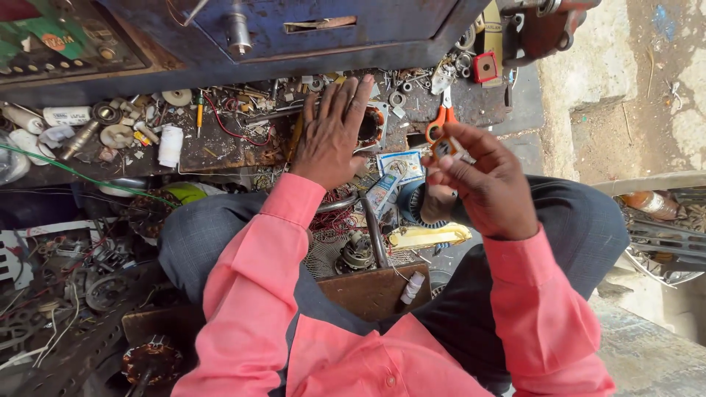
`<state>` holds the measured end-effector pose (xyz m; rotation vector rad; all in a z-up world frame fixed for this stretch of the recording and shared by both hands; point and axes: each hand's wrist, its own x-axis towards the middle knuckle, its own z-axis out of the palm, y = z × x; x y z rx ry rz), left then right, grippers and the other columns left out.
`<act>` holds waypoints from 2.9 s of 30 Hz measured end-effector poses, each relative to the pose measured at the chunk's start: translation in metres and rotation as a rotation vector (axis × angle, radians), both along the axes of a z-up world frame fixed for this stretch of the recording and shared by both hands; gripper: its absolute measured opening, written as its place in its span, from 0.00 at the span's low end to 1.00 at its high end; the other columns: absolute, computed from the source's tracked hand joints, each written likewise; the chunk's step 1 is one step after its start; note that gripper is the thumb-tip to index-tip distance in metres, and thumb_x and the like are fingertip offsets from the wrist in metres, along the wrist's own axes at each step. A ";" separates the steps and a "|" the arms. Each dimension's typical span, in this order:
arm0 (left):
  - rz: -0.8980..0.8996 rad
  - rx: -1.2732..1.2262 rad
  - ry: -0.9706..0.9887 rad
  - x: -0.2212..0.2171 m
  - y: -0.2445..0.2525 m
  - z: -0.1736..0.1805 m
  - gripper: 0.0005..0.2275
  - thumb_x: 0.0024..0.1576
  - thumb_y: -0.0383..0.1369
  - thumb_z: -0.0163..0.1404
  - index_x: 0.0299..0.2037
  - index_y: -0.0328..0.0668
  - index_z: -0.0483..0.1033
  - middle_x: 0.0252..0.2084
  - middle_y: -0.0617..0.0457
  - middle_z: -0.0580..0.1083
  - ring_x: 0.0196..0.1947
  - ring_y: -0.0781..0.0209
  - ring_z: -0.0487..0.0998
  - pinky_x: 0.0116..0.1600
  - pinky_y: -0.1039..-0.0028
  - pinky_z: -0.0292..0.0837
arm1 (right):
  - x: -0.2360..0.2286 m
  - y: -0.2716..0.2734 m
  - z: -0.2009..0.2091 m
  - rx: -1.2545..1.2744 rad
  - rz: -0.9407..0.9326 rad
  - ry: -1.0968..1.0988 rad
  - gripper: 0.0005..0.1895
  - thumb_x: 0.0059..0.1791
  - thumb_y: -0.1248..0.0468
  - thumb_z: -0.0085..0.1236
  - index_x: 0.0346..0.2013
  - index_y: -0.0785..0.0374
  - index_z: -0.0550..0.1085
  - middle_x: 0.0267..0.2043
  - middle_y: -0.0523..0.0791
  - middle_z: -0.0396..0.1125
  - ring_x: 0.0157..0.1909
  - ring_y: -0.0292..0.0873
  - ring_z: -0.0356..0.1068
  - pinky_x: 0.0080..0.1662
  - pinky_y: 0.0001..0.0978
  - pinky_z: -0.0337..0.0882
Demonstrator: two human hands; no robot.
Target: The person sits at a cluttered workbench repairing an electric motor stator. They handle the copper-wound stator in their lap, cut and position wire ends with scissors, and strike matches to burn the wire ends, working on the component by hand throughout.
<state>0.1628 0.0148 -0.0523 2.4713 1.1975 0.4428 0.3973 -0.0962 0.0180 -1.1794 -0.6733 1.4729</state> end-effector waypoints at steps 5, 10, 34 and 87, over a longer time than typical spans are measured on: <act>-0.010 0.070 -0.218 -0.027 -0.008 0.041 0.67 0.30 0.57 0.73 0.75 0.43 0.37 0.75 0.32 0.47 0.74 0.29 0.49 0.74 0.42 0.39 | -0.029 -0.027 -0.018 -0.082 0.005 0.074 0.23 0.52 0.75 0.55 0.62 0.69 0.67 0.56 0.49 0.68 0.51 0.47 0.74 0.49 0.37 0.79; 0.014 0.180 -0.490 -0.053 -0.045 0.053 0.47 0.48 0.51 0.69 0.73 0.40 0.54 0.73 0.36 0.57 0.72 0.36 0.62 0.76 0.52 0.59 | -0.056 -0.043 -0.061 -0.151 0.041 0.301 0.19 0.55 0.67 0.52 0.60 0.69 0.68 0.54 0.52 0.71 0.51 0.48 0.74 0.47 0.38 0.76; 0.048 -0.074 -0.751 -0.027 -0.111 0.043 0.10 0.55 0.26 0.62 0.45 0.39 0.77 0.44 0.49 0.75 0.42 0.49 0.81 0.48 0.64 0.78 | -0.071 -0.043 -0.076 -0.067 -0.075 0.651 0.08 0.54 0.68 0.53 0.47 0.66 0.69 0.50 0.54 0.71 0.52 0.49 0.73 0.54 0.42 0.74; 0.393 -0.677 -1.363 -0.039 -0.107 0.000 0.08 0.64 0.22 0.53 0.52 0.32 0.73 0.47 0.46 0.78 0.41 0.63 0.82 0.45 0.76 0.82 | -0.075 -0.047 -0.077 -0.060 -0.006 0.652 0.22 0.52 0.67 0.62 0.61 0.63 0.70 0.64 0.51 0.65 0.55 0.47 0.71 0.54 0.35 0.76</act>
